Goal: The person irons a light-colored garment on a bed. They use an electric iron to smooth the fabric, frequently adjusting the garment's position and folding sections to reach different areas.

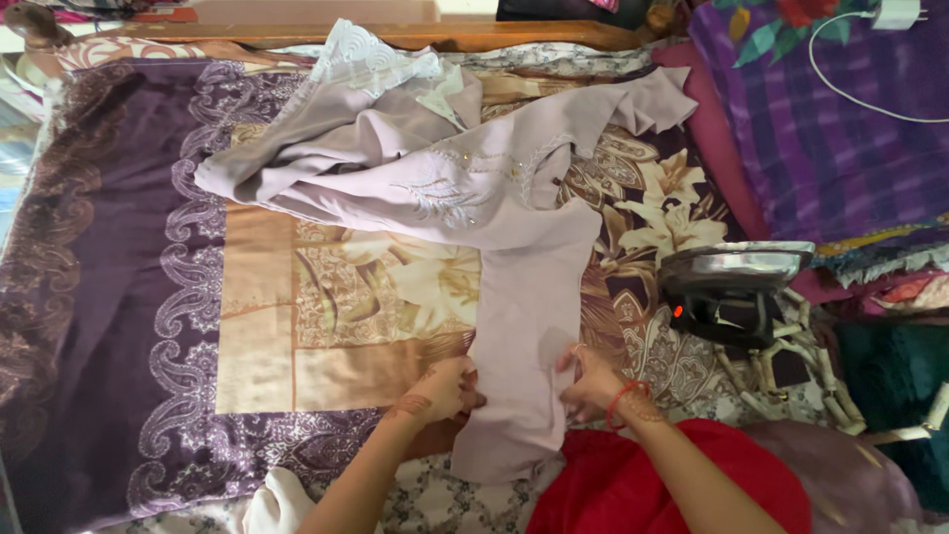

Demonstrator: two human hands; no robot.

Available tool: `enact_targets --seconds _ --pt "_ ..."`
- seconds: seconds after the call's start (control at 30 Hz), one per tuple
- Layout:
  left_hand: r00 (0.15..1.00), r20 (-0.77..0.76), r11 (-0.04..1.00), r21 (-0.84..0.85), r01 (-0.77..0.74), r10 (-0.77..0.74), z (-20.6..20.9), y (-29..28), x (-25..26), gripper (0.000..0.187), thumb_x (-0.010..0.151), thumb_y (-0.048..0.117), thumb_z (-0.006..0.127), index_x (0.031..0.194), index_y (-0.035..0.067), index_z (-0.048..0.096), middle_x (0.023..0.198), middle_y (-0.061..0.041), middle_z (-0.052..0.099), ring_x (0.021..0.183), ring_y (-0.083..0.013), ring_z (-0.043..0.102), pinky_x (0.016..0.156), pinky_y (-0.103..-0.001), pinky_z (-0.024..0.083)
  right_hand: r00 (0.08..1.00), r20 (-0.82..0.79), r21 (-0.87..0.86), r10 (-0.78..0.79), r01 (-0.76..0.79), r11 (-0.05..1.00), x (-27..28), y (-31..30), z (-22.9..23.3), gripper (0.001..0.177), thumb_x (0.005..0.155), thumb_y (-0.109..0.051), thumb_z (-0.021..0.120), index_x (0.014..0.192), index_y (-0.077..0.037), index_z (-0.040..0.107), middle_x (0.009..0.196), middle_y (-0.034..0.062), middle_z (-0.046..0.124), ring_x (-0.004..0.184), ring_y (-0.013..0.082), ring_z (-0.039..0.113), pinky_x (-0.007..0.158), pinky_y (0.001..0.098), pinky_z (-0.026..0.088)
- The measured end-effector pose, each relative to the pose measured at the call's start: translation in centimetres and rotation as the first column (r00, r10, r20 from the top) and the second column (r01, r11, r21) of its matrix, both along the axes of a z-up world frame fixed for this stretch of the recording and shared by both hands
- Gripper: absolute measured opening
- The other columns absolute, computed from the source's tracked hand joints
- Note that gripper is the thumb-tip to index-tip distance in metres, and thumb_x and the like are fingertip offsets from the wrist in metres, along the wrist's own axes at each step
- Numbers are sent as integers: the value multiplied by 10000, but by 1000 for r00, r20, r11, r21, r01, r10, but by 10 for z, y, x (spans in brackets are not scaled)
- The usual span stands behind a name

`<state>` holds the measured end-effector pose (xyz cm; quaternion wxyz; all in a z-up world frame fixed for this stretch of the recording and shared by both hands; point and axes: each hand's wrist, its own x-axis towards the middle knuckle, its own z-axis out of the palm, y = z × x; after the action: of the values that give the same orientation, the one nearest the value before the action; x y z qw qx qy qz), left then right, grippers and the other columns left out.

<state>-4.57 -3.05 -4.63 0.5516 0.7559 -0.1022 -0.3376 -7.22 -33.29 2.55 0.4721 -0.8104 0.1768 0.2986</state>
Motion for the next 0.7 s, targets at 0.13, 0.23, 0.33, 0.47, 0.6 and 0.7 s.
enact_targets --seconds 0.13,0.23,0.33,0.47,0.6,0.7 --pt "967 -135 976 4 220 -217 -11 -1 3 267 828 -37 619 1067 82 641 857 -130 687 747 -254 716 548 -391 605 961 -145 -114 234 -251 961 0 1 16 463 756 15 737 1142 -140 533 733 171 698 495 194 669 445 355 560" --pt "892 -362 922 171 348 -269 25 2 13 166 927 152 636 1090 178 645 951 -95 737 777 -298 718 630 -388 592 966 -98 -130 238 -250 959 6 -10 19 226 823 -158 789 1006 -98 672 796 39 712 502 134 634 439 296 495" --pt "962 267 874 479 -86 -52 51 5 39 261 776 86 739 1032 139 728 1001 -137 773 928 -259 739 780 -385 584 985 11 -211 171 -165 963 45 -36 4 125 873 -184 686 976 -122 721 770 63 752 508 126 646 448 275 527" --pt "861 398 914 116 -390 317 42 -17 118 200 997 221 650 1124 70 684 1018 -148 778 937 -250 748 819 -352 560 784 621 -139 20 85 987 104 -53 -33 366 825 -168 726 1183 -100 686 924 92 718 727 205 673 650 378 564" --pt "808 -24 767 -296 -569 589 33 -9 183 454 913 -6 548 1344 118 614 1229 -92 680 1104 -182 649 739 -312 521 519 830 -361 204 221 906 150 -51 -43 515 784 -224 772 1295 -232 707 1257 176 667 1223 333 584 1073 484 479" --pt "774 93 761 -289 -581 626 37 -7 208 528 939 -17 561 1445 133 563 1274 -94 621 1096 -191 618 789 -297 505 651 713 -522 262 243 818 175 -40 -37 553 841 -359 757 1386 -364 661 1475 263 470 1401 428 399 1176 598 239"
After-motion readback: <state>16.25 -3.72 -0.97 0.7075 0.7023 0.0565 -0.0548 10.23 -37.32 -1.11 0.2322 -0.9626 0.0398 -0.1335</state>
